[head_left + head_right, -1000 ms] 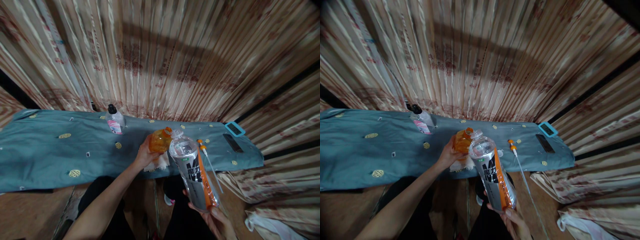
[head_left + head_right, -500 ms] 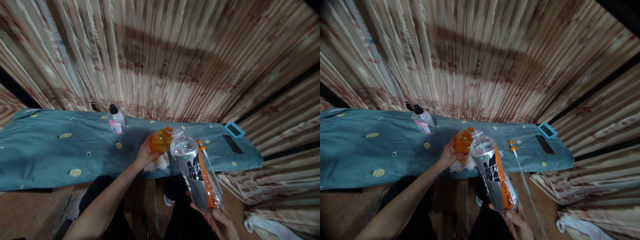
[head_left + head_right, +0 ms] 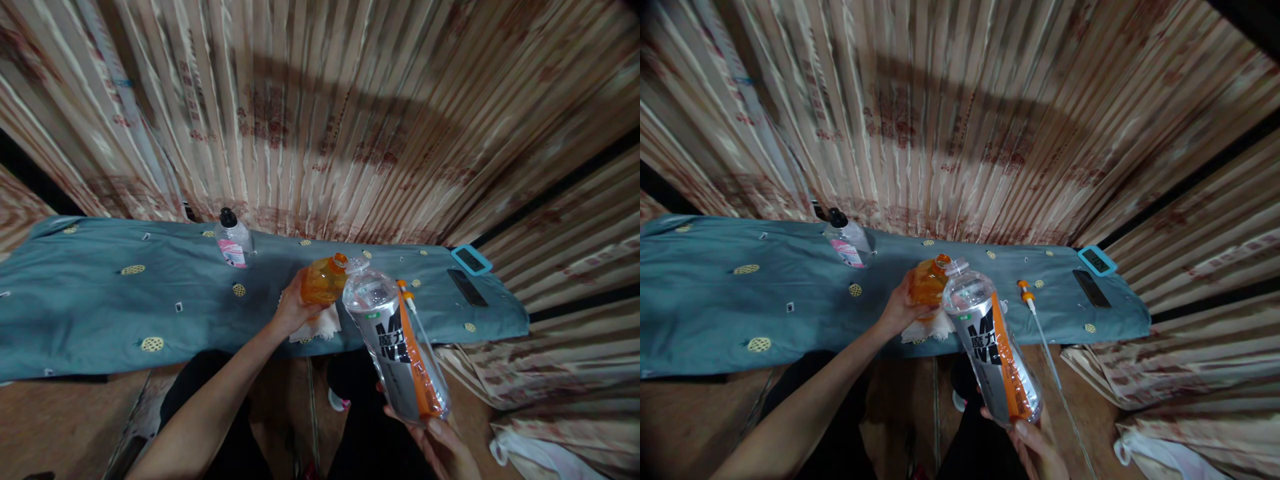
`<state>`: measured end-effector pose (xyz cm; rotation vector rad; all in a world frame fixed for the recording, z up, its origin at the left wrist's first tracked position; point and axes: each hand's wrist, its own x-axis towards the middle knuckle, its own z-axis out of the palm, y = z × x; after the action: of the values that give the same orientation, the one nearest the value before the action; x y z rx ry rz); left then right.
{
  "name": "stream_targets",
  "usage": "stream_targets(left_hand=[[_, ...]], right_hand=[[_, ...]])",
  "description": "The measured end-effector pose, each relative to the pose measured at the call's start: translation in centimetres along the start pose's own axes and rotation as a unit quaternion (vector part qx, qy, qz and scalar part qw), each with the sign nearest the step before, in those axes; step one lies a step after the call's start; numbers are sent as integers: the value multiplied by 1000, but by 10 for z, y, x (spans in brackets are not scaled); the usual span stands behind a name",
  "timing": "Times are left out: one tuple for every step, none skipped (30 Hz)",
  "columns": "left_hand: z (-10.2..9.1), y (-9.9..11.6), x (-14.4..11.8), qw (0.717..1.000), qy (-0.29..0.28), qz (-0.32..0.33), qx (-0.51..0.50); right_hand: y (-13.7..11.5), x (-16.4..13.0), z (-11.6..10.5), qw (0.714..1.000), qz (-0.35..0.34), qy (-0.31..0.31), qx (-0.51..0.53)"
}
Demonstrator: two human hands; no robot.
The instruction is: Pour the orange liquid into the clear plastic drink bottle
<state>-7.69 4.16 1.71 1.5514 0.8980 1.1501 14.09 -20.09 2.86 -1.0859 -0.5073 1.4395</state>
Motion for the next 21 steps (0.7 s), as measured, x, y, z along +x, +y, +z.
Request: stream_targets(left_hand=[[0, 1, 0, 1000, -3, 5, -1], [0, 1, 0, 1000, -6, 11, 0], [-1, 2, -1, 1000, -5, 15, 2], [-1, 2, -1, 1000, -2, 15, 7], [-1, 2, -1, 1000, -2, 13, 15], [-2, 3, -1, 1000, -2, 11, 22], [-2, 3, -1, 1000, -3, 9, 28], [-2, 3, -1, 999, -4, 8, 32], [-2, 3, 0, 999, -5, 8, 35], [-2, 3, 0, 999, -6, 9, 36], [-2, 3, 0, 999, -6, 11, 36], [-2, 2, 0, 999, -4, 13, 35], [-2, 2, -1, 999, -4, 14, 34], [-2, 1, -1, 999, -2, 14, 32], [-2, 1, -1, 1000, -2, 13, 28], [-1, 0, -1, 1000, -2, 10, 23], [-1, 0, -1, 1000, -3, 10, 17], [-1, 0, -1, 1000, -6, 12, 8], [0, 0, -1, 1000, -8, 14, 1], [0, 1, -1, 1000, -5, 13, -1], [0, 1, -1, 1000, -1, 11, 1]], right_hand=[[0, 0, -1, 1000, -2, 3, 2], [0, -1, -1, 1000, -4, 6, 1], [-1, -2, -1, 1000, -5, 10, -2], [-2, -2, -1, 1000, -8, 16, -6], [-2, -3, 0, 1000, -11, 24, -11], [-3, -4, 1, 999, -11, 28, -15], [-4, -5, 2, 999, -11, 33, -15], [-4, -5, 3, 999, -10, 35, -13], [-5, -6, 4, 999, -10, 37, -8], [-5, -6, 5, 999, -10, 37, -3], [-5, -6, 6, 999, -9, 35, 1], [-5, -6, 6, 999, -12, 36, 4], [-5, -6, 7, 999, -14, 38, 6], [-5, -6, 8, 999, -13, 39, 10], [-5, -6, 9, 999, -15, 43, 16], [-5, -7, 10, 998, -20, 51, 23], [-5, -7, 12, 997, -24, 62, 30], [-5, -8, 14, 996, -28, 75, 36], [-5, -9, 16, 995, -33, 88, 41], [-5, -9, 18, 993, -35, 102, 43], [-5, -10, 20, 992, -32, 114, 41]])
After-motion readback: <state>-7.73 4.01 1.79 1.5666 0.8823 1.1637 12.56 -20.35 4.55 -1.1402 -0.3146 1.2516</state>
